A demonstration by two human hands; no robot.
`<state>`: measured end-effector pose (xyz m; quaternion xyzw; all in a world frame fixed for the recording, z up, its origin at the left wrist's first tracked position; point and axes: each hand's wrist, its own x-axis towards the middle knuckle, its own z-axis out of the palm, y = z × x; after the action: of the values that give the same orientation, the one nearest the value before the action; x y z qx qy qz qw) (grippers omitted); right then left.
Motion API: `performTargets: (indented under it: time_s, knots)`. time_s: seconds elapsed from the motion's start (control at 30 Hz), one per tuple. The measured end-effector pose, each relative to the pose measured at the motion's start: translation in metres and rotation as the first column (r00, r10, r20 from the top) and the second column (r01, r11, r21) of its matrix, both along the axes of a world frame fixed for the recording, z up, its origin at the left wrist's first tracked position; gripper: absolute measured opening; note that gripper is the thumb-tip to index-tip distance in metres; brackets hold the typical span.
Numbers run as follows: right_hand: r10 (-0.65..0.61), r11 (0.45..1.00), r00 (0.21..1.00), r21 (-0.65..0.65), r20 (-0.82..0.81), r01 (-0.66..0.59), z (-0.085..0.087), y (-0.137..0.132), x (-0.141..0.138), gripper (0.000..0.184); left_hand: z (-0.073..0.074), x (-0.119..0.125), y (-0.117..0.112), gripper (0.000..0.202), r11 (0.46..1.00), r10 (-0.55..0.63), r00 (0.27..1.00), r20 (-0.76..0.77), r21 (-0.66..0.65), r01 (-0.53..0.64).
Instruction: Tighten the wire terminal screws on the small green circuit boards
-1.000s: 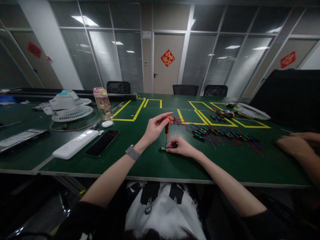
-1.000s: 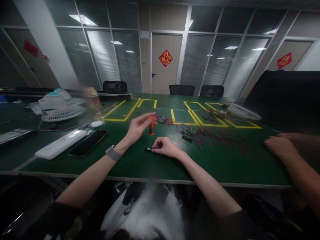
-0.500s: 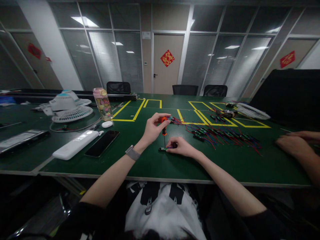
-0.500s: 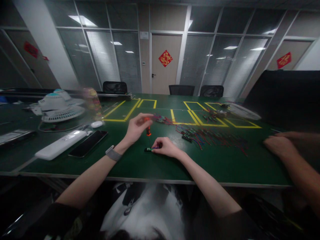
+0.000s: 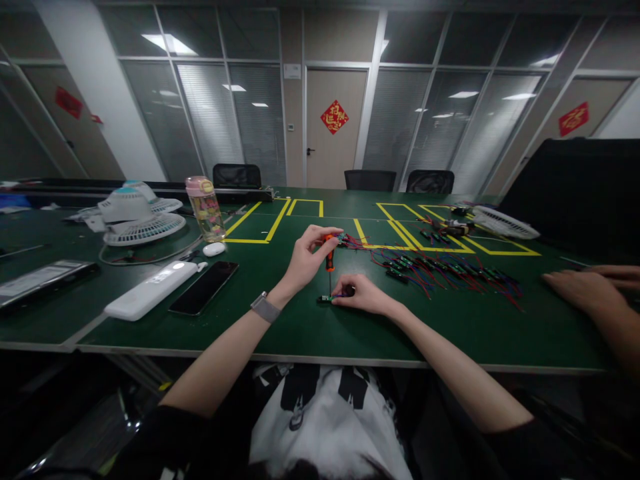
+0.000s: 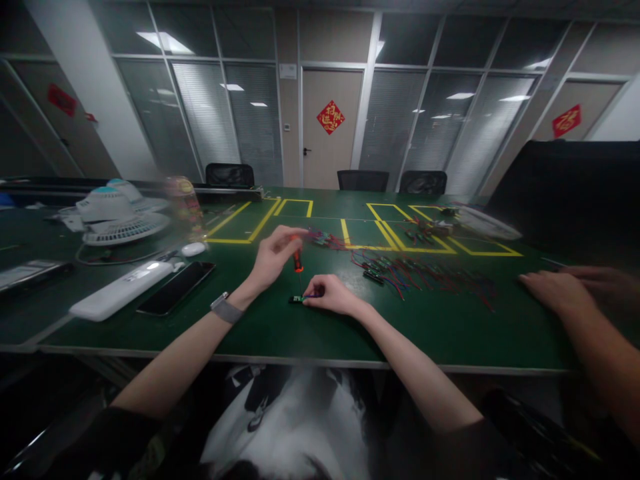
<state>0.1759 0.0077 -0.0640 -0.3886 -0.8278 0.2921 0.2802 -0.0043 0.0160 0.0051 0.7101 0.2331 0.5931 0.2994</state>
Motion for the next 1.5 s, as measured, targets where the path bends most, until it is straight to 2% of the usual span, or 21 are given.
performTargets:
  time_s: [0.17,0.37,0.43,0.53,0.6,0.73,0.8,1.0,1.23,1.3,1.4,1.43,1.5]
  knots:
    - [-0.007,1.0,1.0,0.01,0.0,0.007,0.0,0.0002,0.0001,0.014,0.002,-0.0008,-0.0005,0.033,0.983,-0.166,0.986,0.031,-0.076,0.168]
    - [-0.011,0.999,0.999,0.033,0.03,0.01,-0.0008,0.0016,0.0007,0.015,0.0014,0.0002,-0.0018,0.021,1.0,0.0,1.0,0.006,-0.006,0.0]
    - [-0.008,1.0,1.0,0.028,0.026,0.008,-0.0009,0.0016,0.0006,0.015,0.0011,0.0001,-0.0011,0.023,1.0,-0.028,1.0,-0.012,-0.002,0.028]
    - [-0.007,1.0,1.0,0.013,0.023,0.006,-0.001,0.0012,0.0002,0.016,0.0009,-0.0006,0.0009,0.031,0.991,-0.132,0.991,-0.004,-0.036,0.132]
    - [-0.012,1.0,1.0,0.009,0.022,0.012,-0.001,0.001,-0.0002,0.015,0.0007,-0.0009,0.0016,0.032,0.989,-0.138,0.99,0.018,-0.047,0.139]
    - [-0.022,1.0,0.999,0.012,0.024,0.021,-0.0008,0.0008,-0.0004,0.014,0.0,-0.0004,-0.0001,0.022,0.999,0.038,0.999,0.012,0.015,-0.038]
    - [-0.024,1.0,0.999,0.01,0.028,0.024,-0.0002,0.0005,-0.0004,0.014,-0.0002,-0.0001,-0.0014,0.02,0.996,0.071,0.997,-0.003,0.046,-0.071]
    - [-0.023,1.0,0.999,0.0,0.027,0.023,0.0023,-0.0004,-0.0005,0.015,0.001,-0.0006,-0.0011,0.032,0.996,-0.077,0.997,0.012,-0.034,0.077]
    - [-0.027,1.0,0.999,0.004,0.036,0.027,0.0017,-0.0004,-0.0005,0.015,0.0006,-0.0007,-0.0014,0.019,0.995,0.083,0.997,-0.01,0.058,-0.082]
    - [-0.026,1.0,0.999,0.007,0.037,0.026,0.0013,-0.0003,-0.0005,0.015,0.0005,-0.0008,-0.0008,0.024,0.998,0.035,0.999,-0.022,0.047,-0.034]
    - [-0.023,1.0,0.999,0.001,0.029,0.023,0.0012,-0.0002,-0.0005,0.014,0.0003,-0.0006,0.0,0.033,0.994,-0.109,0.994,-0.008,-0.027,0.109]
    - [-0.024,1.0,0.999,-0.004,0.028,0.024,0.0012,-0.0002,-0.0005,0.014,0.0001,-0.0005,0.0001,0.035,0.991,-0.126,0.992,0.001,-0.042,0.126]
    - [-0.025,1.0,0.999,-0.007,0.028,0.025,0.0015,-0.0002,-0.0006,0.014,-0.0005,0.0,-0.0004,0.032,0.997,-0.077,0.997,0.0,-0.03,0.077]
